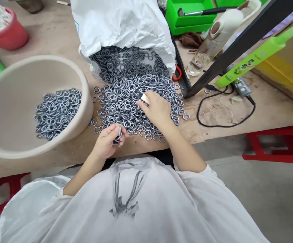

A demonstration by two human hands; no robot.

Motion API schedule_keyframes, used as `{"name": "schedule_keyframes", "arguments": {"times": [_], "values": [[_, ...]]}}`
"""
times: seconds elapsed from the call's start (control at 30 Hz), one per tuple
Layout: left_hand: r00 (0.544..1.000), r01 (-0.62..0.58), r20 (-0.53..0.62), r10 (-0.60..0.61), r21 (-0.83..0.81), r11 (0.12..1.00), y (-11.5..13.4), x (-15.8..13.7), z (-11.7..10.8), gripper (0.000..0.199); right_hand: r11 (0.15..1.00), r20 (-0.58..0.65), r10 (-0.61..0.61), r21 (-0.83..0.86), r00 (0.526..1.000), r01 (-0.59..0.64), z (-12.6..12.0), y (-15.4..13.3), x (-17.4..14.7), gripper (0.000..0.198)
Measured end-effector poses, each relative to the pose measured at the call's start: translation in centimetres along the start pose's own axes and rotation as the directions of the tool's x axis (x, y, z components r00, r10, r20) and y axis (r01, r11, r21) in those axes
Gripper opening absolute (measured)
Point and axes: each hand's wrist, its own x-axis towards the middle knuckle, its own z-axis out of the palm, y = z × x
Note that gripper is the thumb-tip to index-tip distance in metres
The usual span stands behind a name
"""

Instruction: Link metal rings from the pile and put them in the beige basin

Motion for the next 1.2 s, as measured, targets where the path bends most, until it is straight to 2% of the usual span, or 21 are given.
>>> {"name": "schedule_keyframes", "arguments": {"times": [0.1, 0.2, 0.27, 0.33, 0.4, 0.47, 0.57, 0.67, 0.87, 1.07, 1.2], "values": [[0.998, 0.001, -0.055, -0.006, -0.091, 0.996, -0.1, 0.5, -0.6, 0.027, 0.995, 0.002, -0.046, -0.093, 0.999, 0.046, 0.7, 0.0, 1.8, 0.027], [0.995, 0.008, -0.093, -0.024, -0.178, 0.984, 0.0, 0.8, -1.0, 0.023, 0.992, 0.048, -0.019, -0.124, 0.999, 0.025, 1.1, -0.3, 3.4, 0.018], [0.991, 0.017, -0.125, -0.045, -0.213, 0.977, 0.2, 0.8, -1.1, 0.026, 0.999, 0.042, -0.005, -0.05, 0.999, 0.007, 0.9, -0.3, 3.7, 0.016], [0.986, 0.006, -0.164, -0.043, -0.218, 0.976, 0.3, 0.9, -1.1, 0.031, 0.988, 0.031, -0.016, 0.152, 0.999, 0.011, 0.6, -0.3, 3.3, 0.018], [0.981, -0.02, -0.195, -0.02, -0.2, 0.98, 0.3, 1.0, -0.8, 0.035, 0.904, 0.07, -0.039, 0.428, 0.997, 0.005, 0.5, -0.6, 1.9, 0.023], [0.978, -0.035, -0.211, -0.003, -0.174, 0.984, 0.2, 1.3, -0.4, 0.038, 0.754, 0.149, -0.059, 0.655, 0.987, -0.054, 0.7, -1.3, 0.0, 0.025], [0.973, -0.044, -0.228, 0.013, -0.131, 0.99, -0.2, 1.9, 0.2, 0.043, 0.577, 0.226, -0.058, 0.803, 0.972, -0.152, 1.4, -2.5, -2.7, 0.025], [0.972, -0.069, -0.231, 0.05, -0.073, 0.995, -0.7, 2.3, 0.5, 0.044, 0.48, 0.278, -0.058, 0.85, 0.959, -0.218, 1.9, -3.3, -4.2, 0.031], [0.966, -0.129, -0.221, 0.131, 0.024, 0.991, -1.3, 2.4, -0.1, 0.039, 0.34, 0.327, -0.076, 0.896, 0.942, -0.284, 1.2, -3.6, -4.4, 0.041], [0.965, -0.156, -0.193, 0.178, 0.124, 0.98, -1.2, 2.2, -0.2, 0.039, 0.305, 0.359, -0.117, 0.9, 0.926, -0.31, 0.9, -3.6, -4.6, 0.042], [0.979, -0.096, -0.177, 0.106, 0.067, 0.993, -0.9, 2.0, 0.2, 0.038, 0.317, 0.376, -0.147, 0.894, 0.915, -0.317, 0.7, -3.8, -4.6, 0.046]]}}
